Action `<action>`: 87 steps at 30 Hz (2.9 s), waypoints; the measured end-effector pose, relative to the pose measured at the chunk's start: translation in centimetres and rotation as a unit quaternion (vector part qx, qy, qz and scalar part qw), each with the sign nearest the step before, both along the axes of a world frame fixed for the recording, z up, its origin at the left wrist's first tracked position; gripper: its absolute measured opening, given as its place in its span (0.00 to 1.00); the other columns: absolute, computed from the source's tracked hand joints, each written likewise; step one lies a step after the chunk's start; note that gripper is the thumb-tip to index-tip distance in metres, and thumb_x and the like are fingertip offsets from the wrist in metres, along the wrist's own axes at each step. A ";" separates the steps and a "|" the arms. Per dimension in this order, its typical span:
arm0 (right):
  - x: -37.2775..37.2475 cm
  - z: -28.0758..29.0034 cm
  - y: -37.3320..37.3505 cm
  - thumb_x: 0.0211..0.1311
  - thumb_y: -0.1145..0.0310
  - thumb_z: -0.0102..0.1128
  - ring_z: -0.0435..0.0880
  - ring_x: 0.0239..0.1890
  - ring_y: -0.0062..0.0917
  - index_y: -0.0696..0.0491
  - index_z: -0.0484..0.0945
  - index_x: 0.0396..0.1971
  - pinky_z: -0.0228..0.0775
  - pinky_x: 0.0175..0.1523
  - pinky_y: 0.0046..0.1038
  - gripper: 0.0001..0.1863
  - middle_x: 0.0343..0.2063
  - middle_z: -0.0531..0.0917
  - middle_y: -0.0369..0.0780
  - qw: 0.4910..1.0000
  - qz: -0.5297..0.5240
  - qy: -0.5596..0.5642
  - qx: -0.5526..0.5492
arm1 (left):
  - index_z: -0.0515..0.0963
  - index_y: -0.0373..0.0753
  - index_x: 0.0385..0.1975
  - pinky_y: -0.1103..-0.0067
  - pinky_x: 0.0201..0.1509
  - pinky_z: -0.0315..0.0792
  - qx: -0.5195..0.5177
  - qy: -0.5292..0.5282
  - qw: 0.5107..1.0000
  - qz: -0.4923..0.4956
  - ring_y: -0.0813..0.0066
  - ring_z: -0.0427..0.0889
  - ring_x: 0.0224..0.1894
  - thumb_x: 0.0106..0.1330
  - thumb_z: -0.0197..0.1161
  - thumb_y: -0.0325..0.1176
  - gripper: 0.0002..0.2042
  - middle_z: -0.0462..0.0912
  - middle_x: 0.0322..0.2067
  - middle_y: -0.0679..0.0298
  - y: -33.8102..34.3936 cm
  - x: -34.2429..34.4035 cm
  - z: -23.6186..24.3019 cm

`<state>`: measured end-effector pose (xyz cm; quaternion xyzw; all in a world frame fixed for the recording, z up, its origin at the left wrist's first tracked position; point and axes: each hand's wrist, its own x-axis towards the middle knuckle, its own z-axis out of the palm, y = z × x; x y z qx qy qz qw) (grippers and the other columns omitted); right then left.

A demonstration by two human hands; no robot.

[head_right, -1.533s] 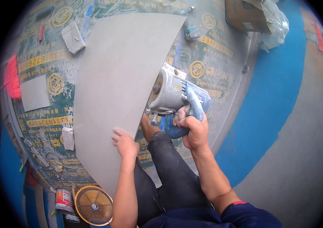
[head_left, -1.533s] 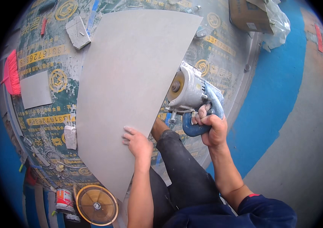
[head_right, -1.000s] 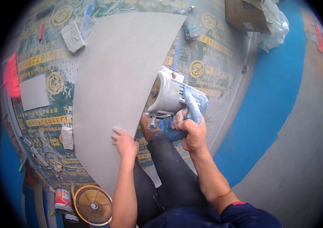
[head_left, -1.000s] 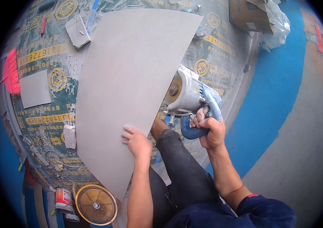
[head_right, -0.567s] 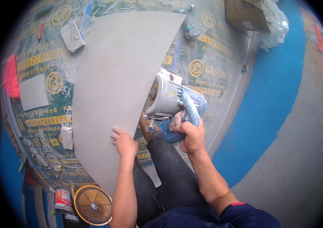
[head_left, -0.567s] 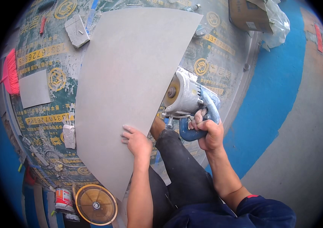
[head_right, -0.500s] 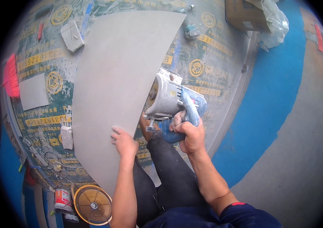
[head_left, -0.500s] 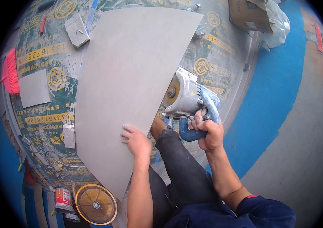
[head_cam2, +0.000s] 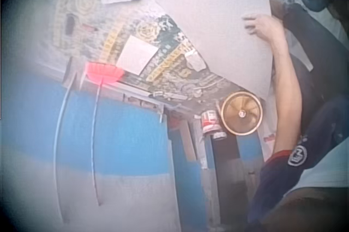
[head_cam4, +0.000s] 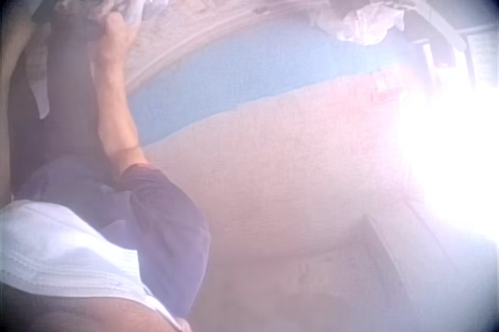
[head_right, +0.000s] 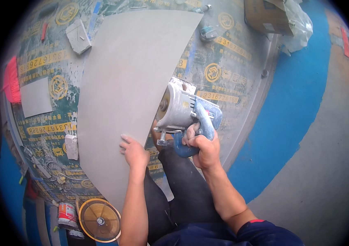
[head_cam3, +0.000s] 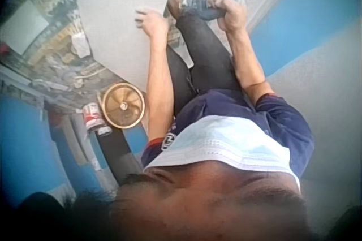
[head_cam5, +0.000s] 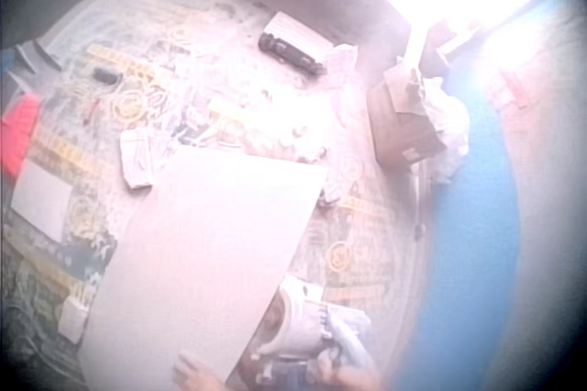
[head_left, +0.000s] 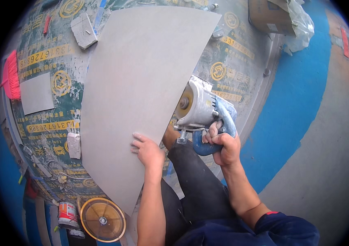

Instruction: The person positions a large rectangular tile on the floor, then uses an angle grinder to cut along a marked line. The person holds the tile steady with one hand while guiding the grinder with the other, completing a straight cut through the tile.

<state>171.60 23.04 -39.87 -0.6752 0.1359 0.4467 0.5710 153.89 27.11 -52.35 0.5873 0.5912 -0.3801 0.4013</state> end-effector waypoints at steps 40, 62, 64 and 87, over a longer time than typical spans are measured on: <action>-2.2 0.5 -1.0 0.43 0.79 0.50 0.68 0.26 0.24 0.56 0.69 0.29 0.67 0.37 0.32 0.09 0.25 0.71 0.38 0.998 -0.060 0.028 -0.011 | 0.46 0.21 0.68 0.54 0.69 0.62 0.018 -0.043 0.998 -0.035 0.24 0.60 0.64 0.54 0.66 0.25 0.44 0.57 0.61 0.30 0.5 -1.6 -1.0; -2.2 0.1 -4.4 0.53 0.76 0.53 0.73 0.27 0.22 0.59 0.71 0.32 0.70 0.41 0.31 0.06 0.28 0.74 0.37 0.960 -0.211 0.182 -0.023 | 0.46 0.28 0.71 0.55 0.69 0.62 0.059 -0.120 0.989 -0.068 0.30 0.61 0.64 0.57 0.62 0.34 0.44 0.54 0.64 0.26 -4.8 -22.2 -4.8; -2.6 -0.4 -4.3 0.53 0.76 0.52 0.73 0.28 0.22 0.60 0.71 0.32 0.70 0.42 0.31 0.06 0.29 0.74 0.37 0.953 -0.228 0.201 0.005 | 0.49 0.28 0.70 0.55 0.68 0.63 0.072 -0.092 0.990 -0.079 0.32 0.65 0.62 0.58 0.62 0.35 0.41 0.58 0.62 0.28 -6.3 -24.1 -5.2; -5.4 -6.8 -5.4 0.48 0.80 0.57 0.73 0.25 0.19 0.57 0.75 0.32 0.69 0.34 0.23 0.09 0.27 0.77 0.36 0.990 -0.084 -0.110 0.019 | 0.43 0.24 0.69 0.58 0.64 0.66 0.076 -0.079 0.993 -0.042 0.31 0.65 0.61 0.52 0.58 0.20 0.43 0.50 0.66 0.30 -10.7 -27.4 -4.1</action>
